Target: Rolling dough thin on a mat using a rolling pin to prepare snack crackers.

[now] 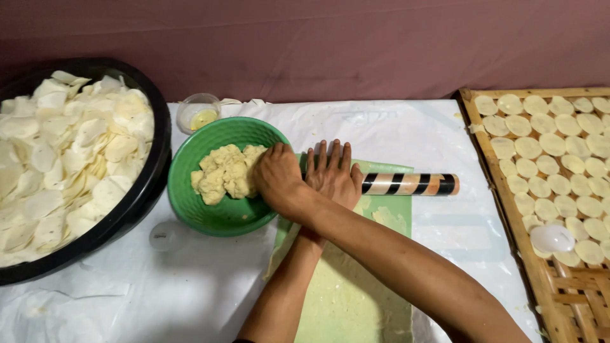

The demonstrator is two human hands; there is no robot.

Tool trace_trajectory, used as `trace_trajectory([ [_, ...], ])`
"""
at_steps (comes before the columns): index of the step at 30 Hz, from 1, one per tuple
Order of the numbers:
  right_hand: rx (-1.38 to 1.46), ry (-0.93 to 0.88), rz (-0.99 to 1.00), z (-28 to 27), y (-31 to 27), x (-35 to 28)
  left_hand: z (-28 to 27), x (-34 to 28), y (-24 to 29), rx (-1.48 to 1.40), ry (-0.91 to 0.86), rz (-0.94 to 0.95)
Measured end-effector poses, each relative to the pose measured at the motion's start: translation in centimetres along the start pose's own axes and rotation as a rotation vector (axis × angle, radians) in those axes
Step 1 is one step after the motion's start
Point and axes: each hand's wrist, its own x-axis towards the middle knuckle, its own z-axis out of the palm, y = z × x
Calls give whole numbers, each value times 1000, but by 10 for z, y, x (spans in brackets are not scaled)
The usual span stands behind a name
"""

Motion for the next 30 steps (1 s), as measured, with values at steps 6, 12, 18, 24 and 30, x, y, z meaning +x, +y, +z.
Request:
trace_trajectory([
  [6,16,16,63,15,-20,12,-2,-1,0,-32,103,37],
  [12,-15,49,12,-12,-6,1,-10,-1,4,11,32,21],
  [18,28,96,-32,22,-3,28,-16,-1,4,44,-12,23],
  [24,184,165,-19,2,18,4,6,1,2,103,-26,-36],
  [30,782,-398,366,-119,93,-73,8,-4,0,191,-57,-18],
])
